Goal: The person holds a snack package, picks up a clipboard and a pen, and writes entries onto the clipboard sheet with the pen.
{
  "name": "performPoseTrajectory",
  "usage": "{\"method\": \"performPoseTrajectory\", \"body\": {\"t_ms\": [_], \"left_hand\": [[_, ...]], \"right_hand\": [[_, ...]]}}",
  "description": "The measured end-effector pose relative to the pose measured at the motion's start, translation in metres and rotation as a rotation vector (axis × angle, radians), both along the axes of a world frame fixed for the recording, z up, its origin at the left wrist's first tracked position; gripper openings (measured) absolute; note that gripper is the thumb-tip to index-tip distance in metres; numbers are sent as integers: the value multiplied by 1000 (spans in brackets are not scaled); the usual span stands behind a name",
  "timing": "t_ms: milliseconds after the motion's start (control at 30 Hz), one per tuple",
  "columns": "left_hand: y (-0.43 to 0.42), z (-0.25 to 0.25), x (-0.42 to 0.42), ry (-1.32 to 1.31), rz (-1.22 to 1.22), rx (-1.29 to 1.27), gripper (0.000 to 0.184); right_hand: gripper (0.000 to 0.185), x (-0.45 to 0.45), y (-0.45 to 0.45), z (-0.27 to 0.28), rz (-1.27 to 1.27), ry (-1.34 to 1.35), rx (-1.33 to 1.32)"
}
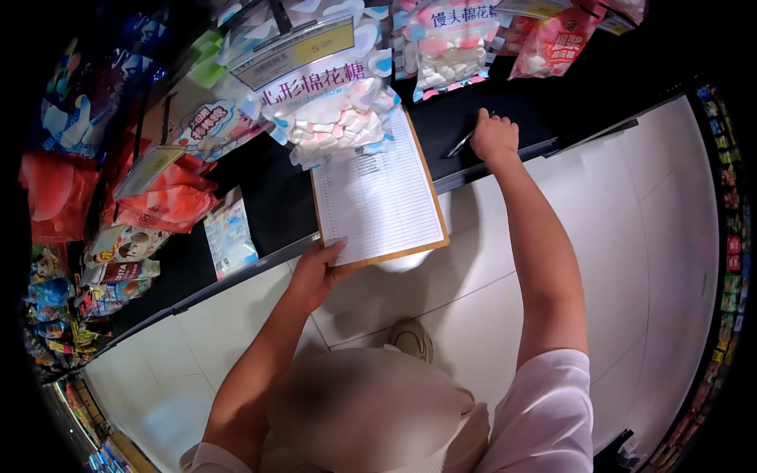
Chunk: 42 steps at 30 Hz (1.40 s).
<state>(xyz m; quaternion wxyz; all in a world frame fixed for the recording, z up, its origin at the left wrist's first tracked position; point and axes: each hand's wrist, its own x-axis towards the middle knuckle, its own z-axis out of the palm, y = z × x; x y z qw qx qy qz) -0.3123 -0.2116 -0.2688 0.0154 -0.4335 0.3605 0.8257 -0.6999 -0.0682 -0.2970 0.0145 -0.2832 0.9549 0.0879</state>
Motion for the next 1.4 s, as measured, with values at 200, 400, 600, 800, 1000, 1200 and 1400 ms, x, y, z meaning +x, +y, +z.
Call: {"method": "performPoseTrajectory", "body": {"t_ms": [200, 400, 600, 800, 1000, 1200, 1400], "left_hand": [[-1, -10, 16, -18, -30, 11, 52], [-13, 10, 52, -161, -234, -175, 59], [-116, 11, 153, -433, -237, -1082, 24], [-195, 3, 192, -870, -150, -1479, 78], [-212, -17, 159, -977, -122, -1115, 104], [-221, -21, 154, -671, 38, -774, 54], [-199, 17, 161, -137, 360, -416, 23]], "right_hand": [[29, 1, -13, -5, 50, -21, 59], [34, 4, -8, -16, 143, 113, 71], [38, 17, -3, 0, 147, 135, -279], [28, 61, 8, 8, 145, -36, -855], [22, 131, 28, 15, 138, -151, -1119], [18, 173, 47, 29, 187, -181, -1147], [15, 188, 43, 54, 268, -191, -1247]]}}
